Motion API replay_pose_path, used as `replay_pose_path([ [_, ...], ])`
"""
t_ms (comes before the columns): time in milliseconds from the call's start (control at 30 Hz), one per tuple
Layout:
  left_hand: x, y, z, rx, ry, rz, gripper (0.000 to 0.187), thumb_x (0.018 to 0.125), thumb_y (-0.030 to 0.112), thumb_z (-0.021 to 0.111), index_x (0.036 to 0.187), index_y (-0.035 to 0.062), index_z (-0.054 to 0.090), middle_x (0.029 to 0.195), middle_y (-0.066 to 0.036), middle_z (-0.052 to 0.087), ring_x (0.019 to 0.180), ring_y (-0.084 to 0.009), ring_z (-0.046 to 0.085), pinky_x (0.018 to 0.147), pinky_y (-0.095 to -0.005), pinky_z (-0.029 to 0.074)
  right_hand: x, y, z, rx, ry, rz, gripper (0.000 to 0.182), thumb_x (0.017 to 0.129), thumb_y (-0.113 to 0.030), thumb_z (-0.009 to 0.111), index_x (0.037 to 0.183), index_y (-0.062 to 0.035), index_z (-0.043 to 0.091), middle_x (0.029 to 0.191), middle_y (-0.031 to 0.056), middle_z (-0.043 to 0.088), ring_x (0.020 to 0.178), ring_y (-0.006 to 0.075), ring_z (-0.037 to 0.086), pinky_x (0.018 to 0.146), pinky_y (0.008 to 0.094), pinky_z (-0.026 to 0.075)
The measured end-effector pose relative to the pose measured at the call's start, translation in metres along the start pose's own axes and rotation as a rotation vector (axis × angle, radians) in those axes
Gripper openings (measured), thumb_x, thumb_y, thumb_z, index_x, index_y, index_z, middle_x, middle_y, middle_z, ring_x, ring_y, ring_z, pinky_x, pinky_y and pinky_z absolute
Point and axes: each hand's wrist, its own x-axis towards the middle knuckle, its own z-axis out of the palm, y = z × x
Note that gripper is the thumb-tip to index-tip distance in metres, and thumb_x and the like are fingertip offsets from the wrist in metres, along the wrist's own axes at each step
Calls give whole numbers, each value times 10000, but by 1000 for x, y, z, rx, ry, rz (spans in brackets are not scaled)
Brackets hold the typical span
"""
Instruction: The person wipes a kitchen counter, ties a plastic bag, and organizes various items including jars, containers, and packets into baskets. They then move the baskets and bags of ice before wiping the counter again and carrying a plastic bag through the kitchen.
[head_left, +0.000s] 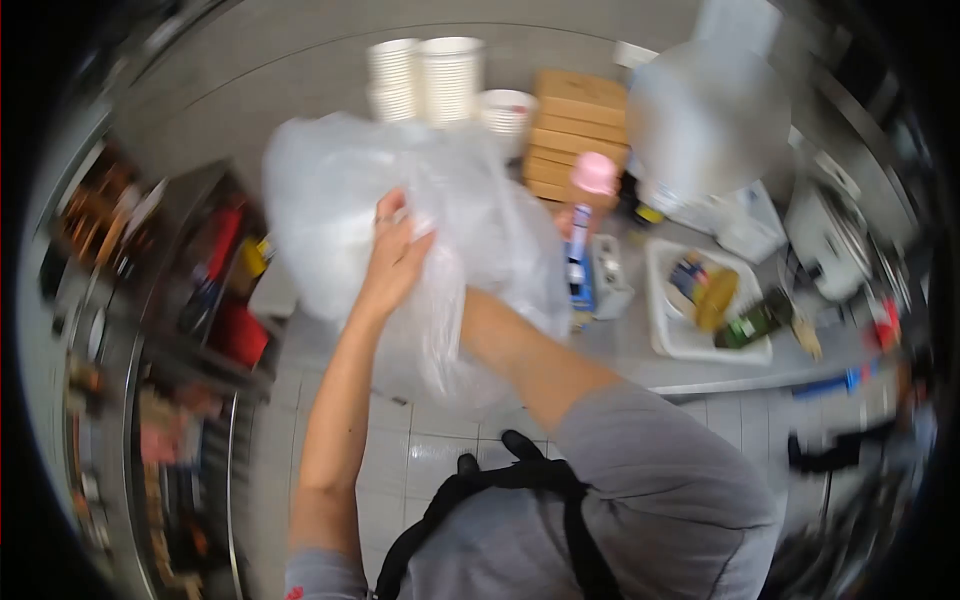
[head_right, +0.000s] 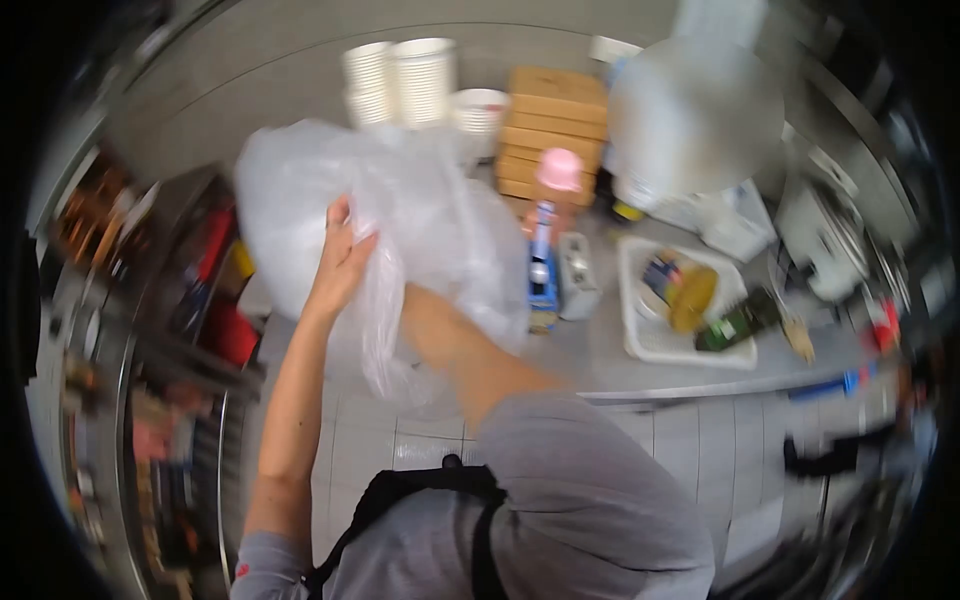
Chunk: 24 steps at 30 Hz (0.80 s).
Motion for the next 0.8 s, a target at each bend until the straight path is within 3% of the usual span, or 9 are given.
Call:
replay_pose_path([
  [133, -21, -103, 19, 175, -246, -463, 788, 886, 500, 388, 1347, -95, 155, 1427, -244, 134, 1343, -315, 102, 1097, -350, 77, -24, 3, 1, -81, -145, 72, 469, 750, -69, 556, 1213, -78, 483, 1091, 182, 565, 978, 320, 549, 847, 371, 418],
  [200, -41, -243, 28, 489, -362, -136, 613, 912, 293, 381, 1328, -115, 190, 1398, -272, 193, 1321, -341, 168, 1096, -379, 113, -35, -7, -16, -114, -230, 59, 445, 757, -75, 554, 1199, -80, 499, 1067, 181, 578, 961, 319, 556, 829, 372, 426],
  [233, -47, -265, 26, 738, -343, 26, 482, 874, 182, 402, 1278, -71, 332, 1324, -239, 348, 1277, -350, 265, 1070, -392, 211, -46, -13, -32, -117, -265, 30, 434, 761, -79, 553, 1192, -81, 507, 1054, 180, 585, 952, 319, 560, 820, 373, 431],
  [300, -29, -198, 11, 1181, -694, -114, 356, 841, 123, 423, 1175, 3, 456, 1212, -171, 470, 1214, -336, 351, 1004, -393, 324, -89, -34, -85, -41, -209, -39, 410, 768, -85, 551, 1178, -83, 522, 1029, 179, 598, 935, 318, 568, 803, 374, 439],
  [467, -17, -201, 0, 1108, -510, 16, 198, 839, 133, 455, 959, 109, 611, 1026, -125, 589, 1061, -297, 503, 842, -404, 460, -285, -107, -210, 109, 382, 286, 252, 839, -143, 512, 1069, -65, 577, 910, 173, 615, 840, 325, 589, 746, 375, 450],
  [567, -16, -150, -7, 1141, -501, -147, 170, 828, 198, 507, 903, 117, 637, 975, -135, 608, 975, -310, 556, 786, -425, 479, -421, -115, -214, 88, 609, 513, 281, 859, -108, 511, 1135, -74, 552, 954, 109, 633, 857, 213, 612, 756, 312, 469],
  [600, -13, -125, -8, 1124, -431, -299, 182, 816, 214, 529, 925, 105, 626, 984, -141, 604, 965, -321, 559, 779, -437, 476, -463, -133, -218, 78, 587, 721, 279, 863, -97, 523, 1138, -55, 548, 957, 113, 635, 879, 170, 606, 768, 288, 477],
  [700, -11, -24, -11, 1083, -180, -550, 301, 795, 254, 565, 1035, 75, 589, 1033, -168, 593, 984, -350, 550, 799, -452, 456, -587, -163, -212, 235, 748, 880, 274, 870, -38, 499, 1140, -22, 543, 964, 92, 602, 844, 174, 586, 762, 288, 486],
  [800, -36, 12, 8, 1031, 267, -267, 389, 810, 233, 556, 1161, 67, 537, 1184, -195, 515, 1093, -347, 484, 904, -414, 400, -686, -180, -216, 367, 896, 1040, 277, 869, -63, 507, 1141, -20, 540, 929, 75, 610, 815, 146, 577, 728, 254, 462],
])
